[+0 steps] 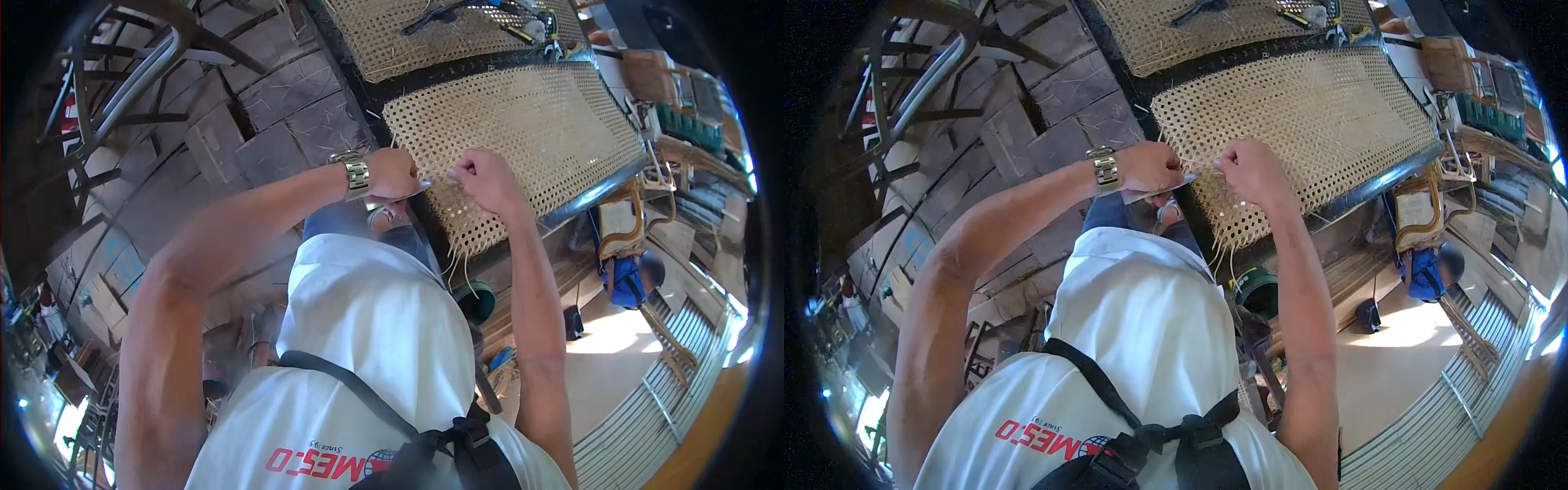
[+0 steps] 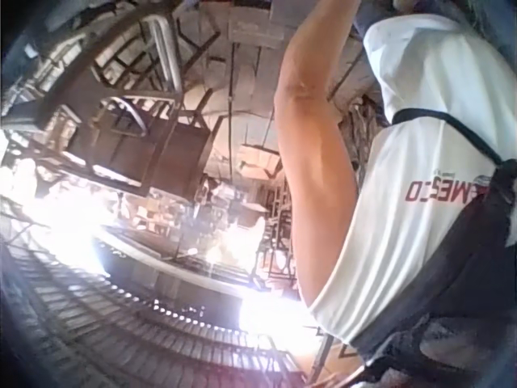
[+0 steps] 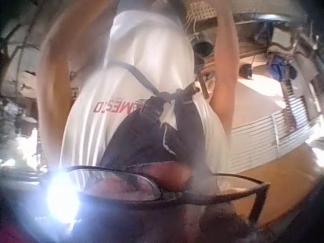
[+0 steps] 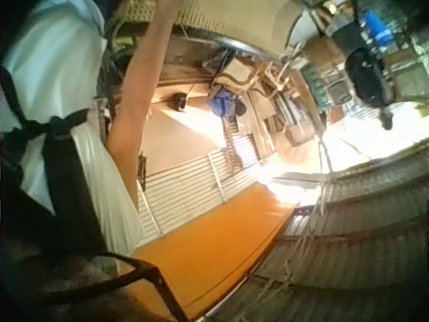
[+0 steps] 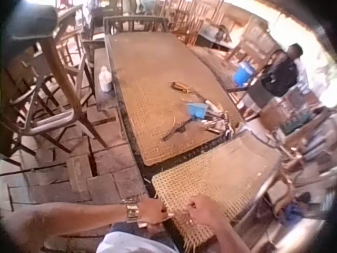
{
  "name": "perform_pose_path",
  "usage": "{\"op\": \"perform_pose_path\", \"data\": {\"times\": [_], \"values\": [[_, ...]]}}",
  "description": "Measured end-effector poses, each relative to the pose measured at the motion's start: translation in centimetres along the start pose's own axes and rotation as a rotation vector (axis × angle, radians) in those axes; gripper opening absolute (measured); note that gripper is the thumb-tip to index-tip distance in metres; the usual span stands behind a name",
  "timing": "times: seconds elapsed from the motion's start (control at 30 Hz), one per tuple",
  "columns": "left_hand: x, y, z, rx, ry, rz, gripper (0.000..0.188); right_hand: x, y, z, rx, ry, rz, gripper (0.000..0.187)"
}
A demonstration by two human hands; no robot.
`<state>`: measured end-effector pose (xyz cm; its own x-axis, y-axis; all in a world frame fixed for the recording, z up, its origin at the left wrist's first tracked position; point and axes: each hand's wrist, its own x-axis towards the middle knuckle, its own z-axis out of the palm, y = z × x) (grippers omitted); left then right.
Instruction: The recorder is repairing a rattan chair by weaving new rattan strips into the mesh seat or back.
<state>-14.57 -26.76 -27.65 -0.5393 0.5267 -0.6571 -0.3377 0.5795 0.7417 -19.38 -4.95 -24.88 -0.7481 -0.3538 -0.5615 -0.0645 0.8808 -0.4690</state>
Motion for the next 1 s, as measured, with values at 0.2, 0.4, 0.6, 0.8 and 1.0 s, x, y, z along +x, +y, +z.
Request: {"op": "perform_pose_path", "data": {"times": [0.2, 0.4, 0.6, 0.8, 1.0], "values": [[0.7, 1.4, -1.3, 0.026, -0.130, -0.070, 0.030, 0.3, 0.1, -0.7, -0.033, -0.110, 0.037, 0.021], [3.5, 0.7, 0.1, 0.192, 0.026, 0.034, 0.031, 0.2, -0.9, -0.9, -0.104, -0.045, 0.005, 0.017], [2.6, 0.0, 1.5, -0.011, 0.031, -0.111, 0.041, 0.9, 0.2, 0.3, -0.112, -0.090, -0.071, 0.022], [2.3, -0.5, 0.9, -0.438, -0.002, -0.227, 0.058, -1.2, -2.4, 0.5, -0.160, -0.060, -0.003, 0.014], [3.4, -0.9, 1.1, 0.225, 0.140, 0.018, 0.058, -1.2, -0.2, 2.0, -0.049, 0.076, -0.100, 0.017]]}}
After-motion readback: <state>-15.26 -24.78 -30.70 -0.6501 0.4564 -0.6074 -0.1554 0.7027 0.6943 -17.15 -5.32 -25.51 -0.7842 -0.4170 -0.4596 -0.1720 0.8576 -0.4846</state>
